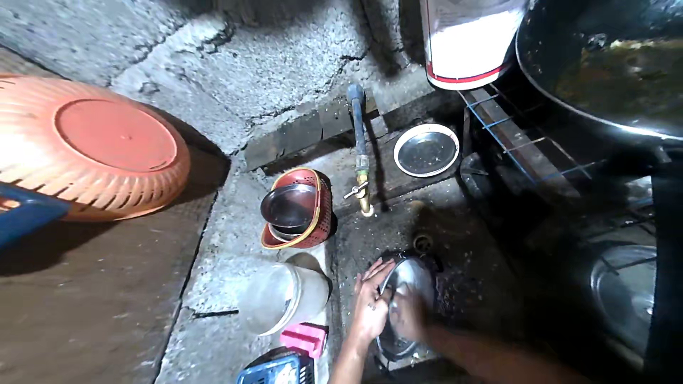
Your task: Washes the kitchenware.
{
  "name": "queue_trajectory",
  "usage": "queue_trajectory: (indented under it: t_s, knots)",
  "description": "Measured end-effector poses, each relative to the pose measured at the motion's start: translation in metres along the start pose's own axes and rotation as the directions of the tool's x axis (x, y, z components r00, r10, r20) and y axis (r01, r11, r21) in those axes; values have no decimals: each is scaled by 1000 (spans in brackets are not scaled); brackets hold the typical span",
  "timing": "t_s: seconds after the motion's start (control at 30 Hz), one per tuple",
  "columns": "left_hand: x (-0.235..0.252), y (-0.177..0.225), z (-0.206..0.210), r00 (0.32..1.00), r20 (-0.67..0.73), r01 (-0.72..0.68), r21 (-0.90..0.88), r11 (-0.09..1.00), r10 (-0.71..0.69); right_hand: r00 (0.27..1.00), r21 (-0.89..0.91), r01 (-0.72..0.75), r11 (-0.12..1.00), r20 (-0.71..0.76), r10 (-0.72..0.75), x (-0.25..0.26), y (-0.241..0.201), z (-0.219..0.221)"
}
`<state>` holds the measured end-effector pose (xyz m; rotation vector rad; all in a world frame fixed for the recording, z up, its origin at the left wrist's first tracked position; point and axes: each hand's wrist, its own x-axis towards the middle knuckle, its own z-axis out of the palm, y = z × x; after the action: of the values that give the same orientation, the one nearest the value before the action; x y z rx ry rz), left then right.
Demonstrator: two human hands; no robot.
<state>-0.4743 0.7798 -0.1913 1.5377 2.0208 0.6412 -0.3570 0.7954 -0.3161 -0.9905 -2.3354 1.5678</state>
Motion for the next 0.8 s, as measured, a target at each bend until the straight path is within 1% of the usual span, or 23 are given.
queue_trajectory:
  t_s: [0.03,0.07,0.1,0.13,0.17,0.2,0.23,0.27,0.3,0.33,0.37,0.4,0.43,0.47,0.5,0.53,0.57,0.6,0.63,0.67,0.7,0.73,0.8]
  knots:
    - [1,1,0,1000,4,-3,19,1000,3,991,306,-121,944,-10,130,-15,-28,14]
    - [2,4,0,1000,29,-3,34,999,2,979,513,-186,838,21,204,-27,-51,19]
    - [4,6,1,999,47,3,44,999,-5,981,575,-172,800,30,190,-32,-55,19]
    - [6,7,1,998,57,15,44,999,-17,995,496,-103,862,47,92,-31,-40,15]
    - [9,7,0,997,67,21,39,999,-24,997,251,44,967,52,-58,-22,-12,9]
    - [10,8,-1,997,74,22,23,1000,-23,973,-53,233,971,24,-232,-6,20,-4]
    - [9,7,-2,997,70,24,7,1000,-24,928,-288,360,887,13,-373,12,44,-22]
    - [9,5,-1,998,52,28,-7,1000,-28,900,-410,409,815,36,-434,27,52,-39]
    - [8,2,-2,999,25,35,-24,999,-34,908,-447,394,803,54,-415,32,49,-42]
    - [3,-3,-3,999,8,46,-38,998,-45,951,-393,302,869,53,-306,25,37,-31]
    - [4,-7,-6,999,-4,44,-56,997,-45,987,-246,159,956,55,-150,14,19,-18]
    - [9,-9,-8,999,-16,35,-78,996,-37,998,-35,34,999,53,-32,3,0,-8]
    - [12,-12,-11,999,-7,36,-91,995,-37,999,211,-8,977,42,-1,-11,-18,3]
    - [12,-14,-12,999,5,48,-106,993,-48,999,413,8,911,44,-29,-23,-27,10]
    - [13,-17,-13,997,7,72,-129,989,-72,993,526,45,849,68,-95,-31,-27,8]
    - [16,-21,-15,995,6,102,-154,983,-102,975,536,110,837,105,-195,-33,-17,0]
    - [20,-25,-19,992,11,123,-164,979,-123,942,445,203,872,156,-299,-32,-2,-13]
    - [24,-28,-23,991,21,135,-165,977,-133,895,278,326,904,219,-390,-29,12,-27]
    - [28,-30,-26,990,36,141,-164,976,-136,843,74,453,888,289,-454,-24,24,-37]
    - [29,-32,-29,989,55,145,-165,976,-138,805,-98,538,837,353,-476,-20,31,-43]
    - [32,-33,-31,986,85,153,-160,975,-140,786,-218,584,782,390,-479,-15,35,-45]
    - [36,-32,-32,984,113,155,-161,975,-138,785,-282,595,752,405,-469,-11,34,-45]
    - [45,-25,-33,981,131,166,-175,970,-144,824,-307,517,799,431,-368,-13,19,-42]
